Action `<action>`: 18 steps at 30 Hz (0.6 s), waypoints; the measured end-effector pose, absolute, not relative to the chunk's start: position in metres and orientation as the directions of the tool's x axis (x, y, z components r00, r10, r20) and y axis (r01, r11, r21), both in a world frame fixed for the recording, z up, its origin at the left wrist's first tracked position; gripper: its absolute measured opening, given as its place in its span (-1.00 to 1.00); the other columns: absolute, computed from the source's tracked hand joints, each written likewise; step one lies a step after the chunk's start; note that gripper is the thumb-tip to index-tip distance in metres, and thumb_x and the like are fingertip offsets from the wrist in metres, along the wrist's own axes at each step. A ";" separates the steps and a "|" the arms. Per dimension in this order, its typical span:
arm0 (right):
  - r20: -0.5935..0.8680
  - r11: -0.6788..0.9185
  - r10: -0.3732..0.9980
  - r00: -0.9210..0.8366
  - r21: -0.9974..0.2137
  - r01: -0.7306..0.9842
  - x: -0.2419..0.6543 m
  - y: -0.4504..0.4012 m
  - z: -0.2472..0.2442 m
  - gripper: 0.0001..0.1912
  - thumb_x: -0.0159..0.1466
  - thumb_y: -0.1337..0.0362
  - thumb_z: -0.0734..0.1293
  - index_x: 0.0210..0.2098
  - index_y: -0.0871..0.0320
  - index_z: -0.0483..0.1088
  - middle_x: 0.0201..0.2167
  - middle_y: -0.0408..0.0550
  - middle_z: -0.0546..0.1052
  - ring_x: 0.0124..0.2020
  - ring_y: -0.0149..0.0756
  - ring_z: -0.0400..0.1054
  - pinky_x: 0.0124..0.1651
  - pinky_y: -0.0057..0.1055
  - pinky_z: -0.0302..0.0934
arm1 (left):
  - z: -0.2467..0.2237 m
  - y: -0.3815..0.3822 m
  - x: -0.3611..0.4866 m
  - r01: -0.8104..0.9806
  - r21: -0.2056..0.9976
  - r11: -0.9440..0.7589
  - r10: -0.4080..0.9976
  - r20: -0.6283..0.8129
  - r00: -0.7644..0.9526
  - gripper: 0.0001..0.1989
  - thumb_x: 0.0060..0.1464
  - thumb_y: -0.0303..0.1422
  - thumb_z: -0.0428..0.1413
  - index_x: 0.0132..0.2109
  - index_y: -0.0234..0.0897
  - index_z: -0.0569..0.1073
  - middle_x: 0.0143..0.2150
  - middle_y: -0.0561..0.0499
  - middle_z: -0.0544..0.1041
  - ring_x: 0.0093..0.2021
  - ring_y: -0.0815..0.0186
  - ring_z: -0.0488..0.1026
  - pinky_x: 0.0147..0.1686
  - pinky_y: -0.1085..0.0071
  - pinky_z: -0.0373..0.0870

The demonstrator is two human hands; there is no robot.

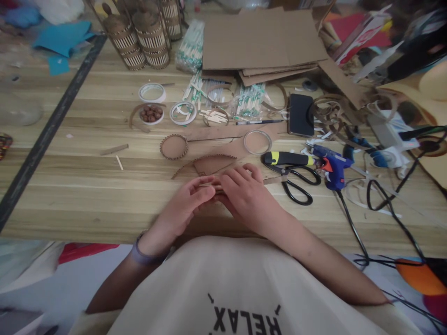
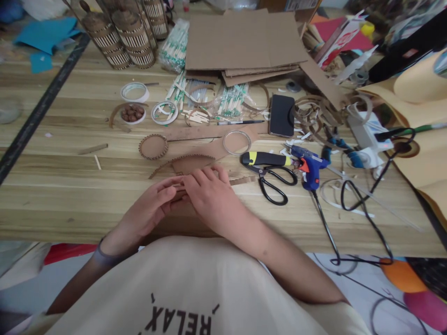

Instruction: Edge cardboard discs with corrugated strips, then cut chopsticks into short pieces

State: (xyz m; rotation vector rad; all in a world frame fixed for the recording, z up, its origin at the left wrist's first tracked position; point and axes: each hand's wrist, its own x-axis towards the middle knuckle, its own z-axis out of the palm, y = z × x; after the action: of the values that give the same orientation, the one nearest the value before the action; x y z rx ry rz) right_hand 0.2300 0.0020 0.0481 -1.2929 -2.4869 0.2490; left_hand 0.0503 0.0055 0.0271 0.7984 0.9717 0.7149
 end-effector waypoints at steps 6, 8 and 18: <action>0.555 0.556 0.781 -0.288 -0.406 0.726 0.255 -0.021 0.070 -0.92 0.34 0.36 0.31 -0.20 0.06 0.43 -0.30 -0.09 0.57 -0.27 -0.24 0.42 -0.14 -0.25 0.18 | 0.033 0.004 0.050 -0.431 0.690 0.581 0.814 -0.493 0.308 -0.63 0.02 -0.10 0.28 -0.17 -0.32 0.61 -0.19 -0.07 0.66 -0.18 0.17 0.59 -0.05 0.25 0.52; 0.508 0.459 0.840 -0.192 -0.474 0.751 0.265 -0.025 0.064 -0.92 0.33 0.36 0.32 -0.27 0.06 0.43 -0.41 -0.14 0.55 -0.35 -0.27 0.41 -0.23 -0.29 0.21 | 0.032 0.005 0.049 -0.456 0.652 0.606 0.795 -0.522 0.310 -0.64 0.00 -0.09 0.30 -0.19 -0.31 0.61 -0.20 -0.07 0.66 -0.17 0.12 0.60 -0.04 0.21 0.52; 0.021 -0.002 0.997 0.070 -0.948 0.319 0.268 -0.011 0.019 -0.73 0.23 0.10 0.41 -0.17 0.10 0.39 -0.40 -0.15 0.51 -0.43 -0.35 0.35 -0.32 -0.35 0.27 | 0.037 0.006 0.051 -0.504 0.609 0.613 0.781 -0.564 0.268 -0.68 -0.02 -0.16 0.33 -0.16 -0.24 0.59 -0.15 -0.03 0.66 -0.02 0.04 0.57 -0.04 0.18 0.57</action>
State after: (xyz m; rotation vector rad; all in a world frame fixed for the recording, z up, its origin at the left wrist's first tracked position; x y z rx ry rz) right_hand 0.2681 -0.0106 0.0195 -1.4689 -1.3909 0.9765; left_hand 0.0507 0.0055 0.0368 0.3379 0.9584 0.8887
